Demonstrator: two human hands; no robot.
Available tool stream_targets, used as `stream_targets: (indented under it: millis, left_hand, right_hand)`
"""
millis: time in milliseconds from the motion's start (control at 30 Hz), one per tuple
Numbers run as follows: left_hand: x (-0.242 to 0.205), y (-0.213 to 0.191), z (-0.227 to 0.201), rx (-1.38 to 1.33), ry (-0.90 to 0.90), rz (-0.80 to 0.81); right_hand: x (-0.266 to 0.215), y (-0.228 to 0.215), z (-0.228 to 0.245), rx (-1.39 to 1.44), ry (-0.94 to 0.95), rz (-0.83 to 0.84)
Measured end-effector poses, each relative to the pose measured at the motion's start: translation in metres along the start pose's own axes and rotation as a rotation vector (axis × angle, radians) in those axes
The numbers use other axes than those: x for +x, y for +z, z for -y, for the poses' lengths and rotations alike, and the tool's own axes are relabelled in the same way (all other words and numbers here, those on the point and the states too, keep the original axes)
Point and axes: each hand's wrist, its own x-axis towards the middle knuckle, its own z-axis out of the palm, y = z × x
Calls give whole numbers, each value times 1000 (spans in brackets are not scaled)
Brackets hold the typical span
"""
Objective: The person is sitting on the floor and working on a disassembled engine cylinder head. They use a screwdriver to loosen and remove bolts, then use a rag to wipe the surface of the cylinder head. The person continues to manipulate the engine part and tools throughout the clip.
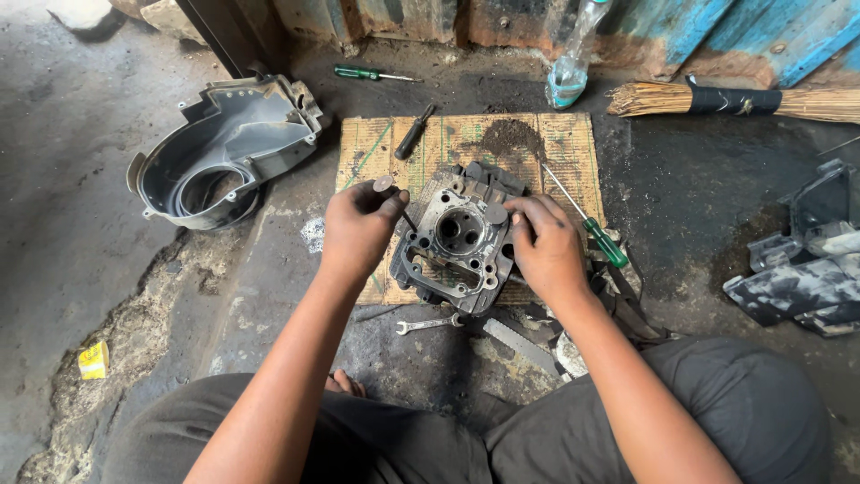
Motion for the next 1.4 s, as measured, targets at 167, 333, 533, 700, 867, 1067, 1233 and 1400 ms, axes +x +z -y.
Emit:
stream_targets:
  millis: [167,333,533,700,867,1067,1233,1400]
  left_hand:
    - [-3,-3,-7,137,-40,-25]
    - [-8,5,-4,190,-29,30]
    - [-13,11,-8,278,-1,-8]
    - [-10,4,-10,354,3,-89]
    - [-11,7,-9,357,20,-90]
    - [-14,3,-24,406,52,-111]
    - [-13,-4,-24,266,5,-151]
    - [0,-6,-5,337,-21,-255]
  right_hand:
    - [1,0,0,5,107,68]
    - [1,0,-1,-1,67,49]
    - [2,0,0,8,86,47]
    - [2,0,0,6,80,46]
    - [2,1,0,9,90,50]
    - [0,6,-12,20,8,-27]
    - [6,8,-23,58,-49,-190]
    - [6,0,-22,178,47,-252]
